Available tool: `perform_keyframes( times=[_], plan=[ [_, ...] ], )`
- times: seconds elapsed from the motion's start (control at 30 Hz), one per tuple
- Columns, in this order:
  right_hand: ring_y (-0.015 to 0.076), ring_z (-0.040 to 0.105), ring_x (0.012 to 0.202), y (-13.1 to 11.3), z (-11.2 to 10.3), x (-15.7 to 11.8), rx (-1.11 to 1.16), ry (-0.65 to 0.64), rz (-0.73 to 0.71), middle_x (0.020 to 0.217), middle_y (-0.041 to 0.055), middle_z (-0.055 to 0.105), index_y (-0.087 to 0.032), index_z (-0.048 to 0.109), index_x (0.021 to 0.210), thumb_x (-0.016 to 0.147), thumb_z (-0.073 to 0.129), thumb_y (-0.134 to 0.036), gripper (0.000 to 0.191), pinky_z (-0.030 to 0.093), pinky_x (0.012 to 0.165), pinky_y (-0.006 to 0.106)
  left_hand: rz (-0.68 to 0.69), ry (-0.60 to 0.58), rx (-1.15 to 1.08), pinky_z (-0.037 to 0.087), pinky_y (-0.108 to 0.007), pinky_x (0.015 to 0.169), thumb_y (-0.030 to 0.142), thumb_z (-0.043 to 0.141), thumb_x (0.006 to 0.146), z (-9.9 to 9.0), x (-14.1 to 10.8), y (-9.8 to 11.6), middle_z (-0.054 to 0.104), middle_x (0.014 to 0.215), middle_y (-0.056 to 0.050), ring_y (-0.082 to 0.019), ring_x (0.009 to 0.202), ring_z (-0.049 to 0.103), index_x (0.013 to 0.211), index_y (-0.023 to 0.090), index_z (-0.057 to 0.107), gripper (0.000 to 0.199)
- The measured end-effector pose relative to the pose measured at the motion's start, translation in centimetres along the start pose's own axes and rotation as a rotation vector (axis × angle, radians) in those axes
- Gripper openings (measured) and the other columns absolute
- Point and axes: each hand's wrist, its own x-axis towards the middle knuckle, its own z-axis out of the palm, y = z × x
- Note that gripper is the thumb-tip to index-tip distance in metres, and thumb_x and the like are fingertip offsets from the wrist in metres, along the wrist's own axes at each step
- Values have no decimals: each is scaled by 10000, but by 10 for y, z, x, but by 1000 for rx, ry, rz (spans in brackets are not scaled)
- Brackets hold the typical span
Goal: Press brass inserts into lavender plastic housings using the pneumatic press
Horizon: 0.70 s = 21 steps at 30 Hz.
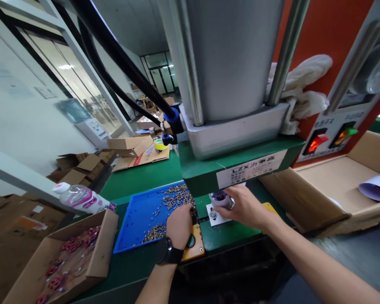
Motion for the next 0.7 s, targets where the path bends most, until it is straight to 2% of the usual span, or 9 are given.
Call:
perform_keyframes(
  times=[0.07, 0.2, 0.3, 0.43, 0.5, 0.6, 0.7],
  plan=[
    [228, 629, 865, -1, 0, 0, -4, 23, 11, 898, 61, 672, -203, 592, 972, 754, 657, -279, 239, 479, 724, 315, 0, 0, -2, 433, -259, 763, 141, 394, 918, 0, 0, 0, 720, 965, -35, -174, 928, 649, 953, 223, 650, 270],
    [220, 629, 830, -11, -15, 1, 61, 82, 66, 795, 36, 666, -209, 580, 921, 772, 653, -313, 195, 473, 722, 310, -2, -8, -5, 433, -265, 758, 138, 393, 917, 0, 1, 0, 720, 953, -39, -175, 916, 651, 943, 224, 654, 276],
    [219, 629, 839, -13, -19, -1, 49, 73, 43, 839, 44, 670, -210, 576, 950, 768, 653, -300, 217, 475, 731, 308, -5, -7, -10, 431, -263, 749, 143, 400, 917, 0, 1, 0, 719, 946, -40, -177, 917, 650, 943, 220, 653, 265],
    [225, 619, 924, -4, -5, -9, 13, 28, -16, 1019, 69, 655, -220, 516, 1168, 747, 645, -238, 440, 492, 778, 316, 1, 13, -32, 425, -247, 737, 142, 420, 910, 2, 1, -1, 719, 931, -27, -164, 895, 649, 903, 226, 651, 246],
    [230, 614, 949, 2, 4, -14, 29, 31, -10, 1051, 75, 644, -225, 495, 1205, 753, 641, -243, 475, 498, 801, 329, 4, 38, -53, 427, -245, 735, 144, 423, 911, 2, 1, -1, 716, 921, -25, -163, 883, 645, 884, 223, 650, 242],
    [237, 614, 989, 9, 17, -25, 96, 103, 31, 1087, 79, 637, -227, 477, 1225, 751, 656, -274, 510, 502, 848, 349, -2, 112, -100, 441, -254, 764, 178, 393, 938, -1, -2, -2, 706, 929, -27, -164, 882, 633, 915, 215, 637, 248],
    [227, 629, 997, 10, 23, -34, 194, 180, 111, 1127, 75, 635, -234, 444, 1263, 759, 652, -274, 547, 508, 866, 347, -5, 221, -165, 455, -266, 850, 227, 351, 966, -4, -16, -3, 682, 1029, -46, -164, 953, 616, 1024, 203, 609, 265]
  ],
)
